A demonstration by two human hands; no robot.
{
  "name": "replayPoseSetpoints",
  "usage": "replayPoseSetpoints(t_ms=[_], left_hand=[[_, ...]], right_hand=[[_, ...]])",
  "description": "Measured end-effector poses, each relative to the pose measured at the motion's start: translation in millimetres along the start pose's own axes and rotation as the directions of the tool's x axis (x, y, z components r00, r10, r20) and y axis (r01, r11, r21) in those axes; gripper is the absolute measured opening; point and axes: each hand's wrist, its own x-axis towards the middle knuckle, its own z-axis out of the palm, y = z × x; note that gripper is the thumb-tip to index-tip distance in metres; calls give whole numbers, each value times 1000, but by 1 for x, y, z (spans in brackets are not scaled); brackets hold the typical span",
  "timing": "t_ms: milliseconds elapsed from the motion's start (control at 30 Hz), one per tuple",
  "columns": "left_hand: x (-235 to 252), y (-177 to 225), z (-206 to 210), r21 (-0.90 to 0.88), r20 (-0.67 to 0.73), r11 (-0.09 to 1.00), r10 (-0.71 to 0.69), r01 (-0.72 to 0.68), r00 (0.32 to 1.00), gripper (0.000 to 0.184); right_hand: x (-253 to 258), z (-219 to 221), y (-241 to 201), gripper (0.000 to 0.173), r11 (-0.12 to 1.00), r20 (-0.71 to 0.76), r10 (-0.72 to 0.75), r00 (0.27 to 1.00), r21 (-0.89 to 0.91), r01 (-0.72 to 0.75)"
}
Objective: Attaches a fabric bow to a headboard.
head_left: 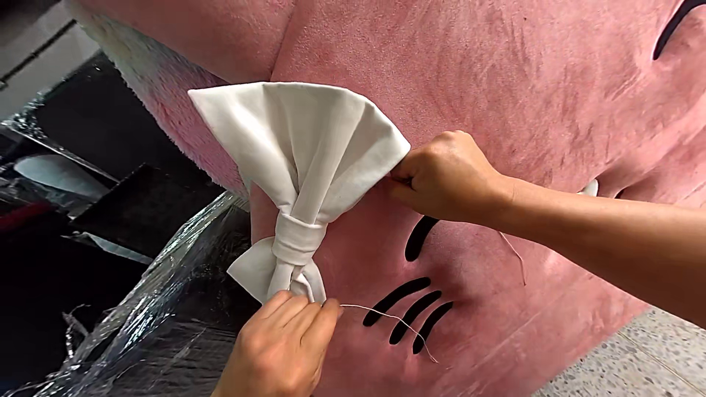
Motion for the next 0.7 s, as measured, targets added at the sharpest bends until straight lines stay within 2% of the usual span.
replayPoseSetpoints(t_ms=[133,233,333,433,500,567,633,700], left_hand=[[-6,-3,-1,25,5,1000,15,-15,1000,23],[-3,4,2,14,-19,999,-40,40,999,26],[16,29,14,-81,-99,972,-226,218,969,32],[51,63,40,-212,-138,858,-499,467,855,28],[75,73,56,-325,-131,727,-668,605,732,24],[89,72,55,-574,-37,516,-792,636,609,19],[94,67,44,-843,88,228,-834,486,544,21],[92,63,34,-947,202,-21,-816,321,542,26]], right_hand=[[1,-3,2,41,1000,27,7,1000,4,-7],[1,-4,2,41,1000,40,19,999,14,-19],[-8,-7,2,43,996,67,34,997,79,-39],[-36,-15,-10,42,956,182,110,977,251,-154],[-62,-23,-25,37,901,210,152,966,371,-222],[-89,-33,-41,35,833,239,144,960,494,-248],[-115,-28,-51,38,740,349,122,929,592,-319],[-132,-11,-49,43,690,521,94,848,580,-433]])
